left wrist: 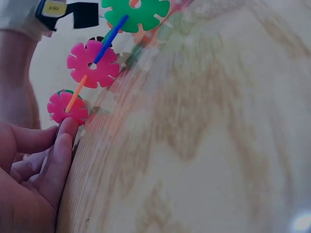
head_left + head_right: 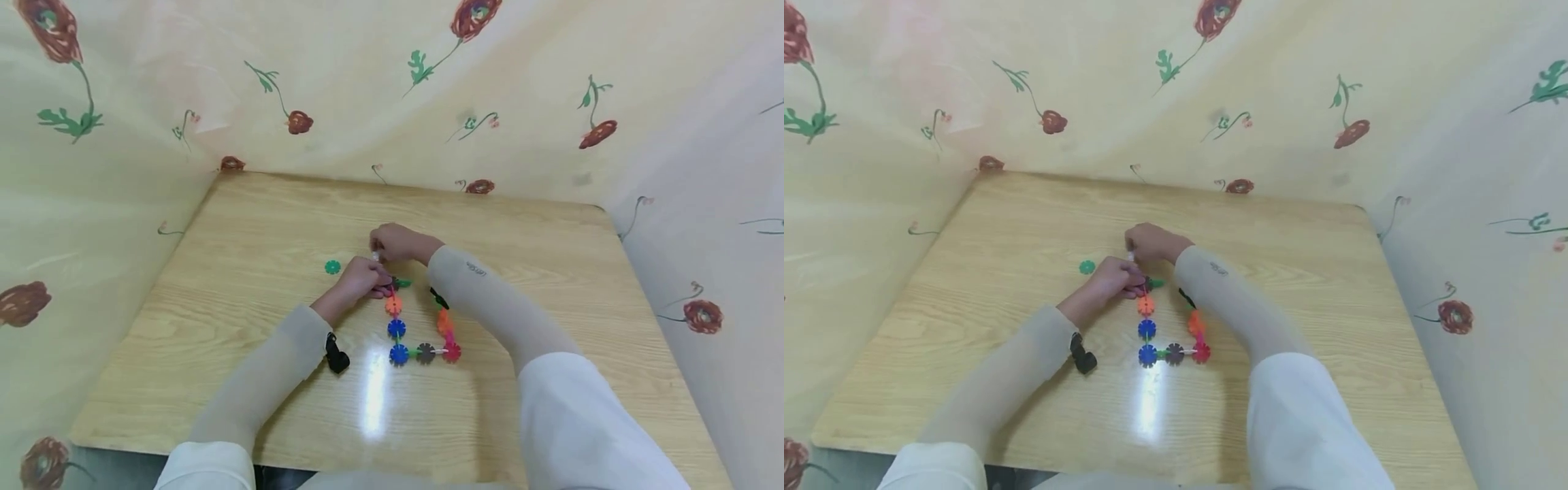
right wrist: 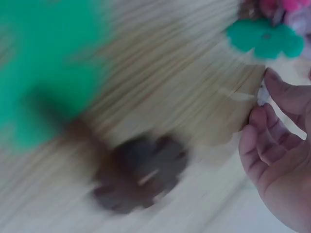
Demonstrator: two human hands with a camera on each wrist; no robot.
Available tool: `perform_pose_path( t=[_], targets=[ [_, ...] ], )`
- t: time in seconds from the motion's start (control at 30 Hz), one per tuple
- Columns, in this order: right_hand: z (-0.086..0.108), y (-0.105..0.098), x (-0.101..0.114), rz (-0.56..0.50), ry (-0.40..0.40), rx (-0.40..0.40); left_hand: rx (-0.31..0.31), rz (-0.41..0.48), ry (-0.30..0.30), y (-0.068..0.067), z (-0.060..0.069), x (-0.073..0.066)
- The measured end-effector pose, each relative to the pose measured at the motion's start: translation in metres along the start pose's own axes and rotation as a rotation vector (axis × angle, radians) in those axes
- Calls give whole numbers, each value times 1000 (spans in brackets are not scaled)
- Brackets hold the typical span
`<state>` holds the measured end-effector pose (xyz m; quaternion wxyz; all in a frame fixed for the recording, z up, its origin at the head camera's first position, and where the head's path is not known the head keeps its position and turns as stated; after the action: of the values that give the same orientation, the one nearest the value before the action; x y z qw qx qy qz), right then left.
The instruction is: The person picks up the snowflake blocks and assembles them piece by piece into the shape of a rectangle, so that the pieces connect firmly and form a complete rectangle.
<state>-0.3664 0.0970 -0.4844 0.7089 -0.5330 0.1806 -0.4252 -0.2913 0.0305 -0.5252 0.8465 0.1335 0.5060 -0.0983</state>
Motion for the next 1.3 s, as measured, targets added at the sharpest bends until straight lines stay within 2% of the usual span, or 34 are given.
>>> perform_pose_path(
  t=[0.17,0.27,0.37,0.5,0.63,0.8,1.0,1.3],
  targets=[
    [28,5,-32,-118,74,-7,-10,0,-28,1,-3,3],
    [50,3,-46,-196,104,-56,-3,1,-47,0,-3,3],
    [74,-1,-54,-347,151,-101,-11,1,-61,-4,-4,2],
    [96,2,-56,-569,229,-110,-34,-4,-62,-10,-4,-1],
    [110,12,-50,-629,311,-76,-26,-5,-66,-7,-3,-2],
    [116,24,-43,-638,365,-43,-11,8,-87,-1,-1,2],
    [115,29,-42,-663,371,-37,-12,42,-75,0,-1,6],
    [113,31,-39,-759,362,-30,-10,72,-59,-2,-1,4]
  ],
)
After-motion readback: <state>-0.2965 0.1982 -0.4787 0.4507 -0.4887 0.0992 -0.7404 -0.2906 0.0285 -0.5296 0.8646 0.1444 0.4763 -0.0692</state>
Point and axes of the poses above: each hand's wrist, its own z-axis away from the middle knuckle, its own y-axis out of the palm, x = y × z, the point moved 8 cm from there along -z, towards the middle knuckle, and after that the axes turned 10 degrees about z, right-handed, at the moved point
